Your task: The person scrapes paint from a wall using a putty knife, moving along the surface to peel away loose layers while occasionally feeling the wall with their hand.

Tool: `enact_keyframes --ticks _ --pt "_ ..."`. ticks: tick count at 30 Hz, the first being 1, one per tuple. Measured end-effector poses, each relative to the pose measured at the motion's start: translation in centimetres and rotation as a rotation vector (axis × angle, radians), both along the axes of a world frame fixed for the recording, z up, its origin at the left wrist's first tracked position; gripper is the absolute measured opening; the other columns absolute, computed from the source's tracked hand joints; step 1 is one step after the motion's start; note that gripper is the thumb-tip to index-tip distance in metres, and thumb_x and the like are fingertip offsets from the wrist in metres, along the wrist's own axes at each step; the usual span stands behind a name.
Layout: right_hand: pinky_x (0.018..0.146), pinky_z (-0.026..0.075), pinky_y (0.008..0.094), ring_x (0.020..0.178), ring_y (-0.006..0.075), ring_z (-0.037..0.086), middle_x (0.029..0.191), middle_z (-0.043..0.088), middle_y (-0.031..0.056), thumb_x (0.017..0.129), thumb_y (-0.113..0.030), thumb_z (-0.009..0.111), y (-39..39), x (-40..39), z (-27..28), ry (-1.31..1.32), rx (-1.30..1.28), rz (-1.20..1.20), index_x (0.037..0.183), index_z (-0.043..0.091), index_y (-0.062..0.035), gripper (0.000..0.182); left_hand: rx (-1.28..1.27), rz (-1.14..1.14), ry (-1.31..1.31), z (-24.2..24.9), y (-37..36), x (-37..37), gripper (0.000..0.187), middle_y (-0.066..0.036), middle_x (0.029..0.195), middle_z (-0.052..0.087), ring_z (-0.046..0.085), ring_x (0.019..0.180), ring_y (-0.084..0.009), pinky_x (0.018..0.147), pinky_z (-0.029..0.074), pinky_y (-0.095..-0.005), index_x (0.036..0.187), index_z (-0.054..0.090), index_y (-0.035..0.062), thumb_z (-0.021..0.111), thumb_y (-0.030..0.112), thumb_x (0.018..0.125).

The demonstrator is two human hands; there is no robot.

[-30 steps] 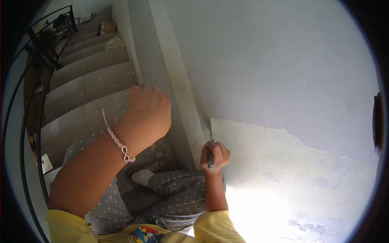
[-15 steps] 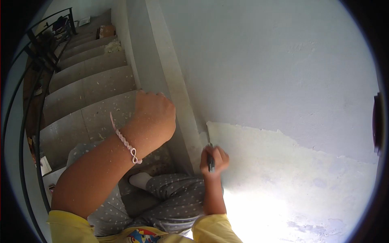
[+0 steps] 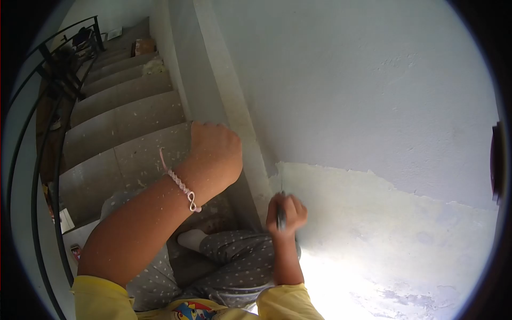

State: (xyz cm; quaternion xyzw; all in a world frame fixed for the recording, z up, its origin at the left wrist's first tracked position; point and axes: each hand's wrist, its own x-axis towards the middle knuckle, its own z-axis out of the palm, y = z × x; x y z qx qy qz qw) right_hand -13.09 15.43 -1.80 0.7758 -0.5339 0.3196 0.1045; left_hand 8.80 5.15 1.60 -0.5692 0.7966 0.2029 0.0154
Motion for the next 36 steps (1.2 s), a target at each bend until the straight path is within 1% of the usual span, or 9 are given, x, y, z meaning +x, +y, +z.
enact_keyframes --ticks 4,11,13,15,17,21,22,26,36 --pt "0.047 0.044 0.0378 0.051 0.0286 0.056 0.064 0.055 0.0081 0.063 0.003 0.067 -0.7 -0.8 -1.0 -0.026 0.128 0.041 0.072 0.06 -0.0059 0.015 0.087 -0.038 0.018 0.2 -0.6 -0.2 0.023 -0.015 0.101 0.071 0.07 0.095 -0.0306 0.087 0.049 -0.0474 0.096 0.073 0.0047 0.059 0.023 0.092" --pt "0.056 0.045 0.0374 0.06 0.027 0.056 0.072 0.056 0.0112 0.087 -0.022 0.068 0.3 0.0 1.0 -0.017 0.216 -0.024 0.077 0.064 -0.0035 0.022 0.143 -0.062 -0.006 0.3 -0.5 -0.7 0.023 -0.015 0.104 0.07 0.069 0.098 -0.03 0.09 0.047 -0.046 0.1 0.074 0.0038 0.058 0.018 0.091" --pt "0.06 0.046 0.0396 0.066 0.0257 0.058 0.078 0.055 0.012 0.094 -0.037 0.062 -0.2 0.9 1.2 -0.313 0.003 0.007 0.083 0.064 -0.0007 0.038 0.139 -0.062 -0.025 0.3 -0.6 -1.0 0.023 -0.014 0.104 0.07 0.069 0.099 -0.0295 0.091 0.046 -0.0456 0.101 0.073 0.0039 0.057 0.017 0.09" --pt "0.063 0.048 0.0372 0.069 0.0247 0.059 0.082 0.056 0.0137 0.097 -0.037 0.063 -1.0 1.7 2.0 -0.22 -0.144 0.035 0.084 0.061 0.0003 0.04 0.14 -0.066 -0.046 0.4 -0.7 -1.2 0.024 -0.014 0.105 0.07 0.068 0.1 -0.0291 0.092 0.045 -0.0451 0.102 0.073 0.004 0.057 0.016 0.09" --pt "0.059 0.048 0.0337 0.063 0.0228 0.058 0.078 0.055 0.0114 0.099 -0.039 0.064 -0.7 2.8 2.3 -0.711 -0.071 0.151 0.079 0.056 -0.0024 0.042 0.166 -0.093 -0.071 0.6 -0.7 -1.4 0.023 -0.012 0.104 0.07 0.068 0.101 -0.0273 0.089 0.045 -0.0435 0.103 0.073 0.0057 0.057 0.015 0.089" --pt "0.041 0.036 0.0298 0.043 0.0168 0.045 0.054 0.045 0.0025 0.097 -0.039 0.068 -2.3 0.7 0.6 -0.467 -0.046 0.563 0.071 0.047 -0.0045 0.048 0.115 -0.09 -0.077 0.2 -0.4 -1.8 0.023 -0.011 0.103 0.07 0.068 0.1 -0.026 0.087 0.045 -0.0423 0.102 0.073 0.0071 0.057 0.016 0.088" --pt "0.04 0.031 0.0313 0.042 0.0205 0.04 0.051 0.038 0.0025 0.087 -0.036 0.078 -3.4 0.9 0.0 -0.373 -0.072 0.551 0.064 0.042 -0.0068 0.052 0.132 -0.093 -0.067 0.2 -0.5 -1.7 0.022 -0.011 0.102 0.07 0.067 0.099 -0.0255 0.086 0.045 -0.0415 0.102 0.073 0.0076 0.058 0.016 0.088" --pt "0.04 0.03 0.0317 0.042 0.0217 0.04 0.052 0.038 0.0028 0.076 -0.026 0.086 -4.5 0.0 -2.6 -0.315 0.111 0.584 0.06 0.042 -0.0083 0.049 0.178 -0.098 -0.08 0.0 -0.8 -1.8 0.022 -0.01 0.101 0.07 0.067 0.099 -0.0247 0.085 0.044 -0.0404 0.101 0.073 0.0087 0.059 0.018 0.087" --pt "0.041 0.032 0.0337 0.042 0.023 0.042 0.053 0.038 0.0042 0.075 -0.009 0.08 -3.9 -1.5 -1.2 -0.324 0.271 0.704 0.06 0.044 -0.0092 0.039 0.162 -0.069 -0.043 -0.5 -1.0 -2.2 0.022 -0.011 0.103 0.07 0.067 0.1 -0.0262 0.086 0.046 -0.042 0.101 0.073 0.0074 0.057 0.017 0.089"
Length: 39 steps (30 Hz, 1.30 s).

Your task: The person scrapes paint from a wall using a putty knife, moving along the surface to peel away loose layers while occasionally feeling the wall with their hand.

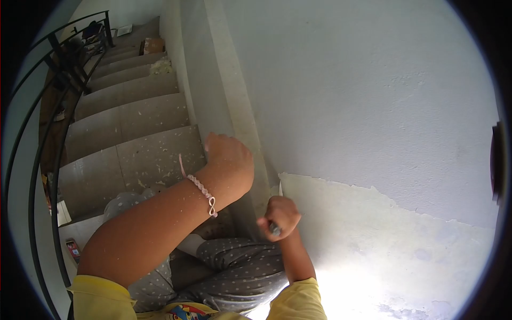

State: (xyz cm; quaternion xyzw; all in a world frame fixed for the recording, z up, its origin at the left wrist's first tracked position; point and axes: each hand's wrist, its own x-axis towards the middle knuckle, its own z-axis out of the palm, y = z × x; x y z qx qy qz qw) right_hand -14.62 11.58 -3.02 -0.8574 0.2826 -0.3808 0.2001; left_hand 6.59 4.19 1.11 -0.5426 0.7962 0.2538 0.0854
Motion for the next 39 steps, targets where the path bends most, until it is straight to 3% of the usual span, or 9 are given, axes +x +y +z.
enact_keyframes --ticks 2,7,11,12,15,19,22,35,39 --pt "0.041 0.032 0.0345 0.043 0.0244 0.043 0.053 0.038 0.0057 0.074 -0.005 0.078 0.4 1.6 1.0 -0.008 -0.066 0.14 0.061 0.044 -0.0082 0.036 -0.011 -0.01 -0.042 0.1 0.0 -0.1 0.023 -0.012 0.103 0.07 0.067 0.1 -0.027 0.086 0.047 -0.0432 0.101 0.073 0.007 0.057 0.018 0.089" --pt "0.04 0.032 0.0346 0.042 0.0247 0.043 0.053 0.037 0.0055 0.075 -0.007 0.079 -0.1 0.9 0.0 0.041 -0.104 -0.009 0.06 0.043 -0.0081 0.039 0.018 -0.014 -0.003 -0.2 0.1 -0.8 0.023 -0.013 0.104 0.07 0.068 0.101 -0.029 0.087 0.047 -0.0461 0.101 0.073 0.006 0.058 0.02 0.089" --pt "0.04 0.033 0.0348 0.043 0.025 0.044 0.055 0.039 0.0054 0.076 -0.01 0.08 0.8 2.3 2.6 -0.036 -0.135 0.051 0.06 0.042 -0.0083 0.041 -0.06 0.008 0.0 -0.6 0.5 -1.0 0.023 -0.014 0.103 0.071 0.068 0.099 -0.0298 0.088 0.048 -0.0458 0.099 0.074 0.006 0.061 0.023 0.089" --pt "0.041 0.033 0.0337 0.043 0.0241 0.043 0.054 0.039 0.0052 0.077 -0.017 0.084 -0.1 0.3 0.7 0.022 -0.175 0.028 0.061 0.043 -0.0069 0.046 -0.054 -0.005 -0.002 -0.8 0.7 -1.4 0.023 -0.014 0.103 0.071 0.068 0.099 -0.0298 0.088 0.048 -0.0458 0.099 0.074 0.006 0.061 0.023 0.089" --pt "0.041 0.034 0.0335 0.043 0.0243 0.044 0.053 0.038 0.0043 0.076 -0.018 0.085 -0.2 1.7 0.4 0.115 -0.165 0.087 0.061 0.042 -0.0071 0.047 -0.052 -0.002 0.028 -0.6 0.5 -1.7 0.024 -0.015 0.102 0.071 0.069 0.098 -0.0308 0.086 0.05 -0.0461 0.098 0.074 0.0056 0.061 0.024 0.089" --pt "0.041 0.033 0.0363 0.045 0.0237 0.044 0.054 0.039 0.0034 0.072 -0.021 0.086 0.5 1.7 1.7 -0.045 -0.188 0.087 0.058 0.039 -0.0095 0.05 -0.064 0.028 0.046 -0.8 0.3 -1.6 0.025 -0.016 0.103 0.071 0.07 0.098 -0.0329 0.086 0.051 -0.0483 0.096 0.074 0.0046 0.061 0.025 0.089" --pt "0.041 0.031 0.0359 0.044 0.0233 0.044 0.053 0.039 0.0031 0.069 -0.018 0.088 -0.9 0.2 -0.1 -0.011 -0.076 -0.056 0.057 0.039 -0.0098 0.051 -0.057 0.007 0.039 -1.3 0.5 -1.9 0.026 -0.017 0.104 0.071 0.07 0.098 -0.0337 0.087 0.051 -0.0493 0.096 0.074 0.0041 0.061 0.026 0.089" --pt "0.04 0.029 0.0361 0.043 0.0247 0.041 0.053 0.037 0.0056 0.071 -0.015 0.087 -0.6 0.3 1.0 -0.076 -0.096 0.042 0.055 0.04 -0.0097 0.05 -0.045 -0.001 -0.004 -0.7 0.1 -2.3 0.029 -0.017 0.105 0.071 0.07 0.098 -0.0344 0.087 0.051 -0.0495 0.099 0.073 0.0031 0.06 0.028 0.09" --pt "0.041 0.029 0.0365 0.044 0.025 0.044 0.053 0.04 0.0057 0.071 -0.014 0.087 -1.1 -1.3 -1.5 -0.059 0.062 -0.108 0.056 0.042 -0.0101 0.047 -0.063 0.002 0.049 -1.1 0.2 -2.4 0.029 -0.017 0.105 0.072 0.071 0.098 -0.0339 0.087 0.051 -0.0494 0.099 0.073 0.0038 0.06 0.028 0.09"
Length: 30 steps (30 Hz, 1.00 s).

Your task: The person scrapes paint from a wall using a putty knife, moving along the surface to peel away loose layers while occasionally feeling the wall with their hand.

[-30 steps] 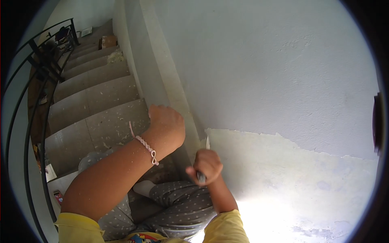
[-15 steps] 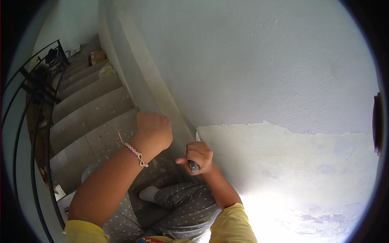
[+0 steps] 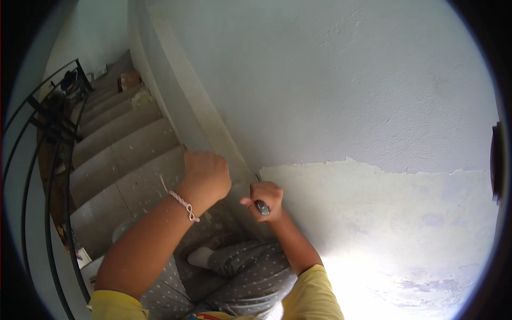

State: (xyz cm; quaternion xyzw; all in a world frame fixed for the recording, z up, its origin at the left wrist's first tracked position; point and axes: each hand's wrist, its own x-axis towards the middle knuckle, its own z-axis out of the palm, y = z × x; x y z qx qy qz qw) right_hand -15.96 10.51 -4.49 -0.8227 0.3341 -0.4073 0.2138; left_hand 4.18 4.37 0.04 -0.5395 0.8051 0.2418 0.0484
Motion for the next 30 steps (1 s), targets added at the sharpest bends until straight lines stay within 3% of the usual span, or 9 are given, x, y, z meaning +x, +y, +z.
enact_keyframes --ticks 3,6,7,11,15,19,21,24,30 --pt "0.042 0.033 0.0377 0.046 0.0259 0.048 0.053 0.042 0.006 0.074 -0.015 0.085 0.6 2.7 2.6 -0.007 -0.233 0.175 0.056 0.043 -0.0103 0.046 0.061 0.021 -0.055 0.3 -0.4 0.2 0.029 -0.017 0.105 0.072 0.071 0.097 -0.0336 0.088 0.051 -0.0498 0.1 0.073 0.0041 0.061 0.028 0.09" --pt "0.043 0.035 0.0375 0.046 0.0259 0.049 0.053 0.043 0.0056 0.073 -0.015 0.086 -0.2 1.1 0.4 0.094 -0.121 0.063 0.056 0.043 -0.0099 0.046 -0.025 -0.018 -0.022 -0.5 0.4 -0.1 0.029 -0.017 0.105 0.071 0.07 0.098 -0.0337 0.088 0.051 -0.0499 0.1 0.073 0.004 0.061 0.029 0.09" --pt "0.043 0.036 0.0374 0.046 0.0256 0.049 0.054 0.045 0.0054 0.072 -0.014 0.085 -0.7 0.9 -0.5 0.081 0.054 -0.036 0.057 0.044 -0.0095 0.045 -0.011 -0.011 -0.023 -0.6 0.5 -0.2 0.029 -0.017 0.105 0.071 0.07 0.099 -0.0337 0.087 0.051 -0.0498 0.1 0.073 0.0039 0.061 0.029 0.09" --pt "0.044 0.037 0.0376 0.048 0.0257 0.051 0.057 0.048 0.0065 0.072 -0.013 0.085 0.5 2.9 2.1 0.107 -0.132 0.182 0.062 0.05 -0.0084 0.036 -0.004 0.01 -0.015 -0.3 0.1 -0.2 0.029 -0.018 0.105 0.071 0.07 0.1 -0.0334 0.086 0.051 -0.0493 0.1 0.073 0.0037 0.061 0.028 0.09" --pt "0.044 0.039 0.0371 0.049 0.0251 0.052 0.057 0.048 0.006 0.07 -0.013 0.085 -0.2 2.1 -0.6 0.131 -0.023 0.018 0.063 0.05 -0.0094 0.036 -0.063 -0.007 -0.002 -0.8 0.3 -0.2 0.028 -0.017 0.102 0.071 0.071 0.096 -0.0331 0.084 0.052 -0.0495 0.098 0.073 0.004 0.061 0.028 0.089" --pt "0.043 0.035 0.0373 0.045 0.0271 0.047 0.055 0.044 0.0063 0.073 -0.015 0.085 0.5 3.5 0.9 0.135 -0.125 0.121 0.06 0.045 -0.009 0.043 -0.067 0.003 -0.002 -0.2 0.2 0.0 0.027 -0.017 0.1 0.072 0.071 0.093 -0.0338 0.082 0.053 -0.0494 0.095 0.074 0.0039 0.061 0.027 0.089" --pt "0.045 0.04 0.036 0.051 0.025 0.055 0.059 0.051 0.0055 0.068 -0.018 0.086 1.0 3.5 1.8 0.173 -0.192 0.11 0.066 0.051 -0.0098 0.036 -0.07 -0.006 0.005 -0.3 0.2 0.0 0.027 -0.017 0.099 0.072 0.071 0.092 -0.0342 0.082 0.053 -0.0494 0.094 0.074 0.0037 0.061 0.027 0.088" --pt "0.044 0.04 0.0356 0.051 0.0236 0.055 0.059 0.05 0.0053 0.069 -0.022 0.085 0.6 4.0 -0.3 0.289 -0.197 0.1 0.065 0.05 -0.0099 0.037 -0.064 -0.003 0.006 -0.8 -0.3 -0.2 0.027 -0.018 0.099 0.072 0.071 0.093 -0.035 0.082 0.052 -0.0508 0.093 0.073 0.0032 0.06 0.026 0.088" --pt "0.043 0.039 0.0364 0.049 0.0236 0.053 0.059 0.048 0.005 0.073 -0.024 0.083 0.3 2.9 -0.5 0.12 -0.249 0.079 0.067 0.054 -0.009 0.033 0.024 -0.031 -0.026 0.0 -0.6 0.2 0.028 -0.018 0.101 0.071 0.07 0.096 -0.0355 0.084 0.053 -0.0491 0.095 0.073 0.0029 0.058 0.026 0.09"
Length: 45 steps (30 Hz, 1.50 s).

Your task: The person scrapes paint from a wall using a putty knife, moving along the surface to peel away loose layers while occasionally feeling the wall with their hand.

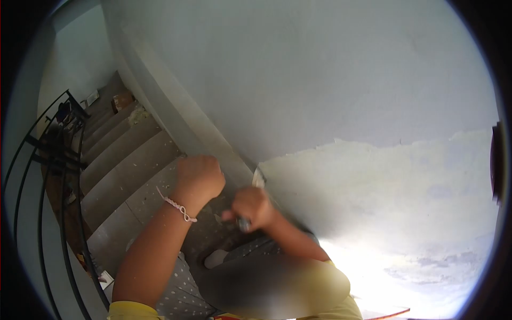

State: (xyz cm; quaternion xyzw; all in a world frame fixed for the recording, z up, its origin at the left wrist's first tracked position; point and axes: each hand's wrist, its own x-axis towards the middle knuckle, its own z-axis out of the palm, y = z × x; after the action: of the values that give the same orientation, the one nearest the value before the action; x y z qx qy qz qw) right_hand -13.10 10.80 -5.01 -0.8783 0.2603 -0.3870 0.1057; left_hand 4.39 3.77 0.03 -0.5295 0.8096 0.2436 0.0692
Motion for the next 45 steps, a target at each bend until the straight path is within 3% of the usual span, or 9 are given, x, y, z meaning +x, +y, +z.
enact_keyframes --ticks 3,12,14,21,36,38,41,43,45 --pt "0.043 0.039 0.0363 0.049 0.0238 0.053 0.059 0.048 0.005 0.072 -0.021 0.084 0.1 0.3 -0.4 0.022 -0.011 -0.026 0.067 0.054 -0.0087 0.033 -0.02 -0.003 -0.047 -0.8 -0.8 -0.2 0.024 -0.011 0.093 0.076 0.073 0.094 -0.0314 0.083 0.053 -0.0441 0.091 0.076 0.0094 0.06 0.027 0.089" --pt "0.043 0.036 0.037 0.047 0.025 0.05 0.058 0.045 0.0055 0.074 -0.013 0.084 -0.2 0.0 0.1 -0.121 -0.025 -0.076 0.064 0.049 -0.0078 0.037 0.037 -0.039 -0.1 -0.3 -0.8 -0.7 0.028 -0.016 0.108 0.073 0.07 0.104 -0.034 0.087 0.053 -0.0468 0.102 0.073 0.0073 0.058 0.027 0.091" --pt "0.041 0.033 0.0372 0.045 0.0253 0.047 0.056 0.041 0.0057 0.075 -0.01 0.083 0.3 0.4 0.7 -0.153 -0.042 -0.076 0.062 0.045 -0.0076 0.041 0.015 -0.012 -0.048 -0.7 -0.8 -0.6 0.035 -0.023 0.108 0.07 0.067 0.102 -0.0389 0.091 0.052 -0.0488 0.099 0.072 -0.0009 0.054 0.028 0.092" --pt "0.044 0.038 0.0372 0.049 0.0249 0.052 0.059 0.048 0.0065 0.073 -0.013 0.084 0.4 -1.2 -0.1 -0.139 0.008 -0.109 0.063 0.05 -0.0075 0.036 0.028 -0.035 -0.089 -0.3 -0.7 -1.4 0.031 -0.016 0.11 0.072 0.069 0.106 -0.0354 0.091 0.052 -0.0487 0.104 0.073 0.0055 0.057 0.03 0.091" --pt "0.043 0.037 0.0383 0.048 0.0251 0.052 0.057 0.047 0.0058 0.075 -0.008 0.082 0.2 -1.5 -0.1 -0.191 0.063 -0.096 0.063 0.048 -0.0074 0.036 0.052 -0.044 -0.052 -0.1 -0.6 -1.6 0.037 -0.023 0.106 0.07 0.067 0.103 -0.0399 0.092 0.052 -0.0492 0.097 0.072 -0.002 0.054 0.029 0.092" --pt "0.044 0.037 0.0383 0.048 0.0252 0.052 0.056 0.046 0.0062 0.075 -0.007 0.082 0.3 -1.0 0.9 -0.213 0.07 -0.114 0.063 0.048 -0.0072 0.036 0.059 -0.026 -0.112 -0.4 -0.8 -1.6 0.033 -0.016 0.112 0.072 0.069 0.108 -0.0342 0.093 0.051 -0.0482 0.105 0.074 0.006 0.058 0.031 0.092" --pt "0.044 0.037 0.0377 0.048 0.0253 0.052 0.057 0.047 0.0069 0.073 -0.006 0.082 0.5 -1.1 1.3 -0.274 0.007 -0.022 0.062 0.049 -0.0075 0.035 0.043 -0.021 -0.104 -0.2 -0.6 -1.4 0.032 -0.016 0.112 0.072 0.069 0.108 -0.0342 0.093 0.051 -0.0479 0.106 0.074 0.0065 0.059 0.031 0.092" --pt "0.042 0.031 0.0379 0.044 0.0245 0.046 0.053 0.04 0.0053 0.08 -0.005 0.079 -0.5 -2.7 -1.4 -0.282 0.18 -0.288 0.059 0.042 -0.0085 0.043 0.066 -0.03 -0.123 -0.8 -0.3 -1.4 0.032 -0.017 0.112 0.072 0.069 0.108 -0.0344 0.092 0.052 -0.0477 0.105 0.074 0.0065 0.058 0.031 0.092" --pt "0.044 0.035 0.0371 0.047 0.0244 0.05 0.055 0.044 0.0051 0.077 -0.007 0.081 -0.6 -1.7 -0.7 -0.254 0.091 -0.176 0.06 0.046 -0.0089 0.039 0.05 -0.012 -0.118 -0.5 -1.0 -1.5 0.032 -0.017 0.112 0.072 0.069 0.108 -0.0346 0.092 0.052 -0.0476 0.105 0.074 0.0064 0.058 0.03 0.091"
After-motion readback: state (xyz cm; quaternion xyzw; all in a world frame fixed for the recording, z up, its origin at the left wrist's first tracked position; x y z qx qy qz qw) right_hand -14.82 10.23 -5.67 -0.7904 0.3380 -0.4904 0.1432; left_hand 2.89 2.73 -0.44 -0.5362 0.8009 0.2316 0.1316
